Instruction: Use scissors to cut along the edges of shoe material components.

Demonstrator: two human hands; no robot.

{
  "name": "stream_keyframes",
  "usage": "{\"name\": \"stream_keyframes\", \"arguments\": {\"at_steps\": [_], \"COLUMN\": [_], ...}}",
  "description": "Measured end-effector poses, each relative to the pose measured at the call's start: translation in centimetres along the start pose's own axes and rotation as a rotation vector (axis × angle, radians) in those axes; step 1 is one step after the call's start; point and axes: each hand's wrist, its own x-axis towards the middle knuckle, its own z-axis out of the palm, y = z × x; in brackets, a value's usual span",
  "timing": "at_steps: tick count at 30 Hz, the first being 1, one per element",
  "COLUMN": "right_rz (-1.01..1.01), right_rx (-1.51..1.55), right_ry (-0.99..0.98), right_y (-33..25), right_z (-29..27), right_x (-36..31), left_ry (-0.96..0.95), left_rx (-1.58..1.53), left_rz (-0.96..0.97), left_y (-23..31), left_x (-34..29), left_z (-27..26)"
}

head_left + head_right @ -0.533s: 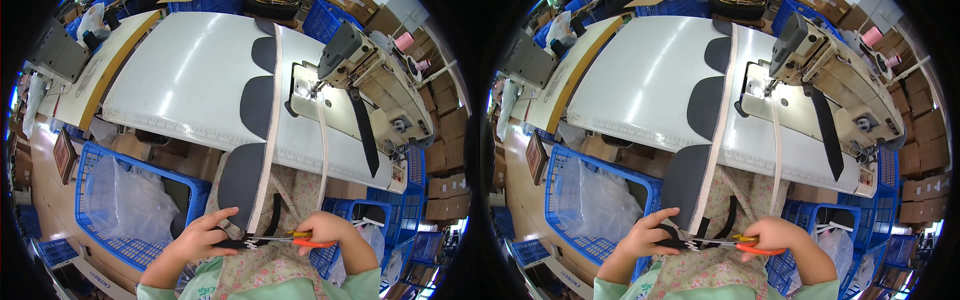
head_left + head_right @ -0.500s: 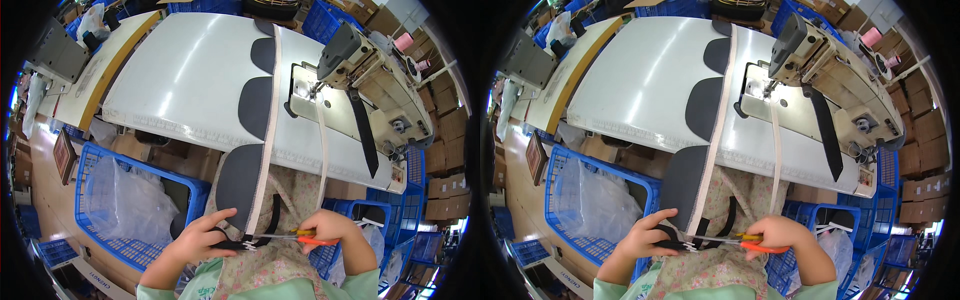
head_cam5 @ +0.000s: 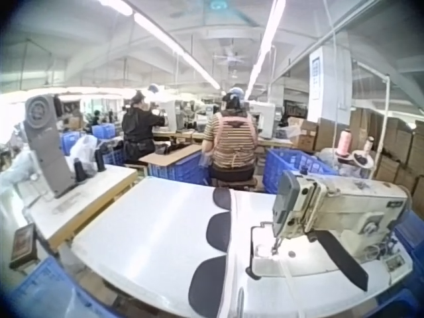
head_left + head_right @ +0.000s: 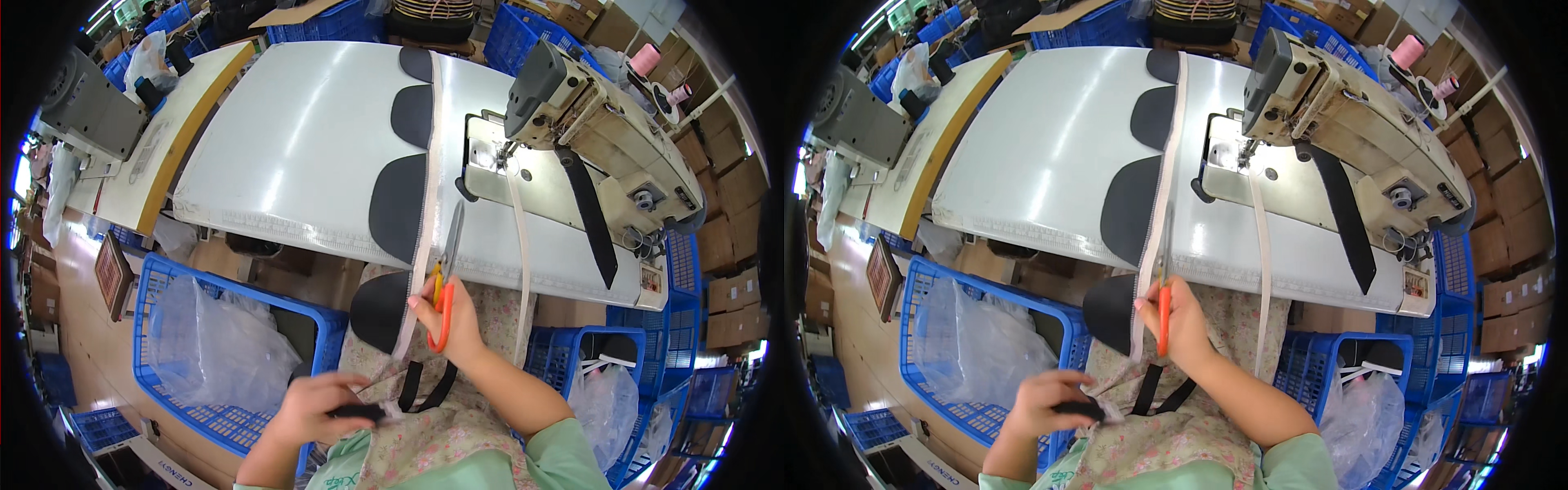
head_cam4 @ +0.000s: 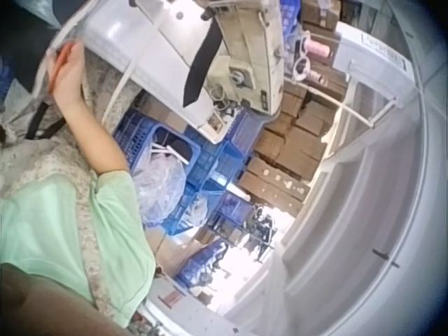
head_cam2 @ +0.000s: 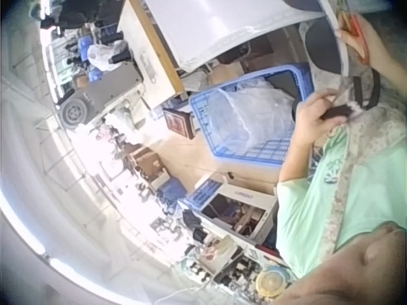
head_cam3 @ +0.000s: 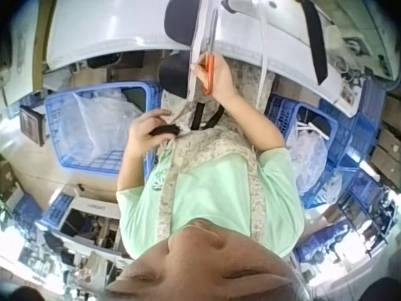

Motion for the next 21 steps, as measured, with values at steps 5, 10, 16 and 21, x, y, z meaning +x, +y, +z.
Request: {"name": "stream_keyframes", "arguments": {"at_steps": [5, 10, 16, 21], "right_rz": [-0.068, 0.092, 0.217, 0.365], "right_rx": [-0.119, 0.106, 0.125, 0.091], "right_ry": [0.001, -0.149, -0.320, -0.401], "right_y": [1.3, 2.1, 2.0, 1.4], "right_z": [0.8, 0.9, 0.2, -1.1], "right_x": [-3.3, -6.2, -7.7, -8.1], "left_ry": [0.335, 0.197, 0.277, 0.266], "left_rx": [0.255, -0.048, -0.275, -0.022], "left_rz": [0.148, -0.235, -0.429, 0.068], "left_y": [-0.8, -2.9, -3.5, -3.6], "left_x": [4.6, 4.1, 2.7, 1.9], "left_z": [0.6, 2.0, 3.1, 3.6]}}
